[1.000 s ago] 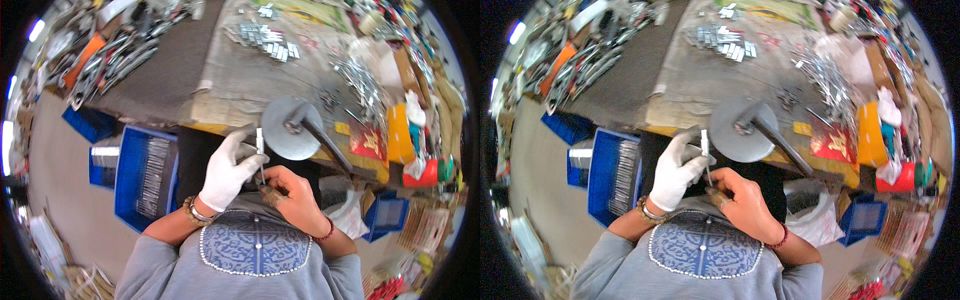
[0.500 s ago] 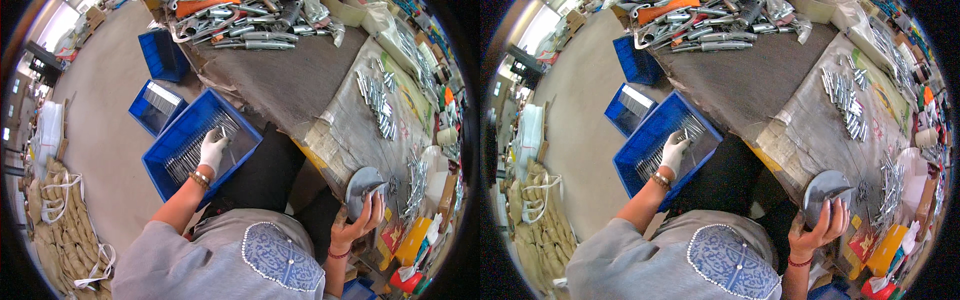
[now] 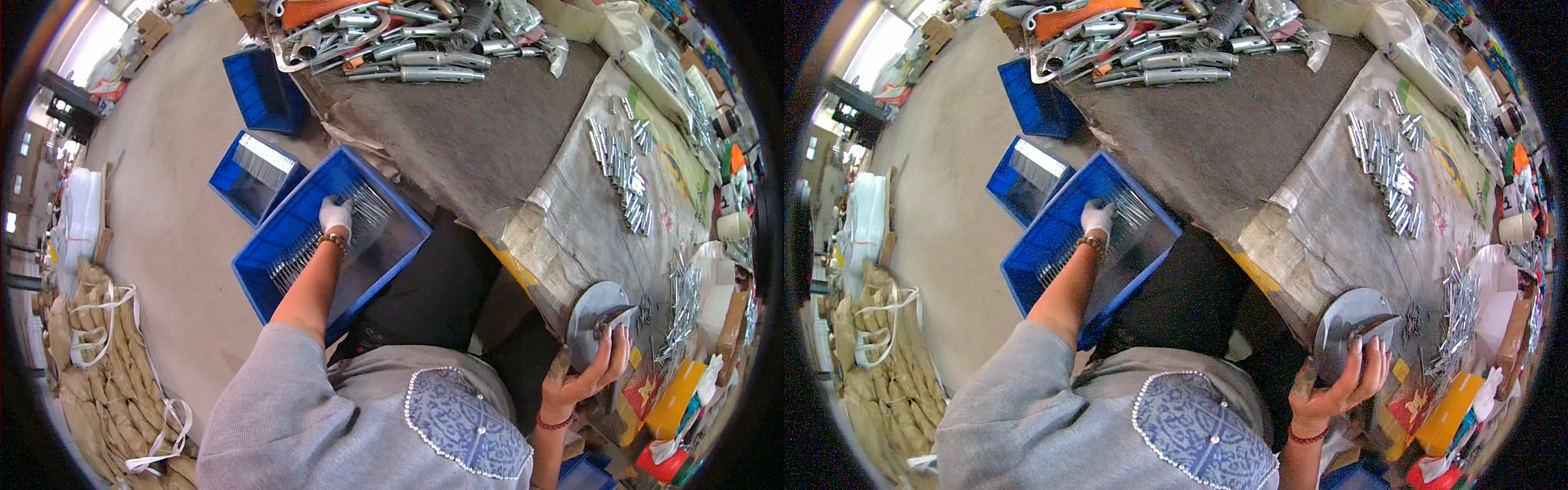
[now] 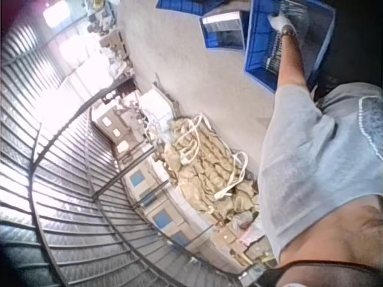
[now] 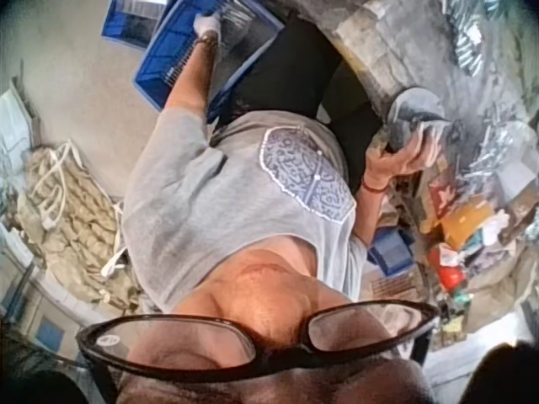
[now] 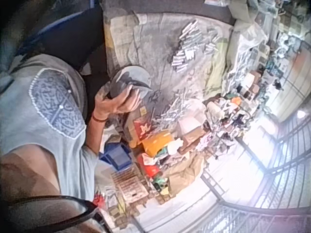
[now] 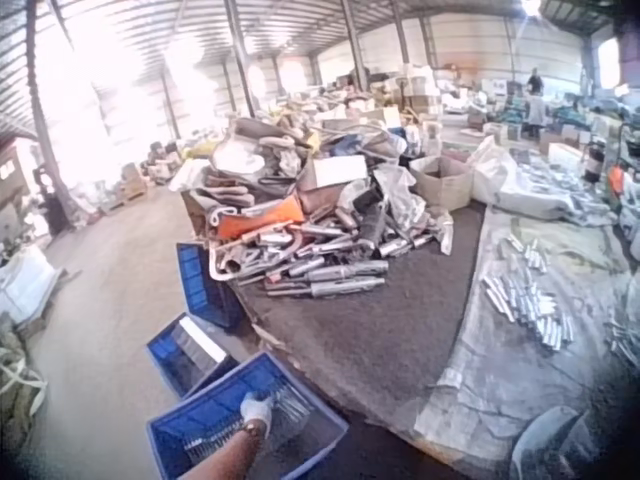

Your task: The person assembles small metal components by hammering metal pins into a circular base jig.

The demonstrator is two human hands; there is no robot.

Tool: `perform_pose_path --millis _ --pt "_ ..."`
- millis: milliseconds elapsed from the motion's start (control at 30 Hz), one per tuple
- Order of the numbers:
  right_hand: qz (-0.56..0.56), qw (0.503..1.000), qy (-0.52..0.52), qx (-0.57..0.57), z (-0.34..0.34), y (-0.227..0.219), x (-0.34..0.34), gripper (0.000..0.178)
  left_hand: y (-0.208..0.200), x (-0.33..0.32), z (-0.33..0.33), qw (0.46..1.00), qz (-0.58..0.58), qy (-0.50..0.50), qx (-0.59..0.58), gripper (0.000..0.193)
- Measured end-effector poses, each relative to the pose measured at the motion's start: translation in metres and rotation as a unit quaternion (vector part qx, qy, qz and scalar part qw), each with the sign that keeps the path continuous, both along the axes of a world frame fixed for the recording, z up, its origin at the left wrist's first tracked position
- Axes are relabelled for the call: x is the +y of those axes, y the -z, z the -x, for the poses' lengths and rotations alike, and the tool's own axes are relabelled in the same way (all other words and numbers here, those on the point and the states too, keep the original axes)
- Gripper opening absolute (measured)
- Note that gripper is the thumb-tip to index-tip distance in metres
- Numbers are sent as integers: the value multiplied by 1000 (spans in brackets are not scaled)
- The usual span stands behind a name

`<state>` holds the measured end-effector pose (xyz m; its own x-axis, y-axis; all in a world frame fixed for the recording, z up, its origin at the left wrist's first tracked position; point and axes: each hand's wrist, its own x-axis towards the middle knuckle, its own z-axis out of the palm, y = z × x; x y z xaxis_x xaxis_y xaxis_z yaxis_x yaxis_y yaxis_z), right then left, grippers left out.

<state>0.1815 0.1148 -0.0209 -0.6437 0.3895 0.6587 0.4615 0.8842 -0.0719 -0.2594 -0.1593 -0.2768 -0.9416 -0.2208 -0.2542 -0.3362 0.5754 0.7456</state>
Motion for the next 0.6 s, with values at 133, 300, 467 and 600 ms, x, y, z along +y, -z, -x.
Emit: perform_pose_path --millis 133,300,467,600 --pt "8 1000 1 9 -6 -5 2 65 6 10 8 995 88 9 55 61" --pt "53 997 -29 38 12 -4 -6 61 -44 -63 52 957 -30 13 289 32" --pt "73 996 -17 41 1 -15 -5 53 -268 73 0 890 -256 163 341 32" --pt "97 994 -18 40 -1 -22 -4 50 -361 198 -54 770 -103 541 321 38"
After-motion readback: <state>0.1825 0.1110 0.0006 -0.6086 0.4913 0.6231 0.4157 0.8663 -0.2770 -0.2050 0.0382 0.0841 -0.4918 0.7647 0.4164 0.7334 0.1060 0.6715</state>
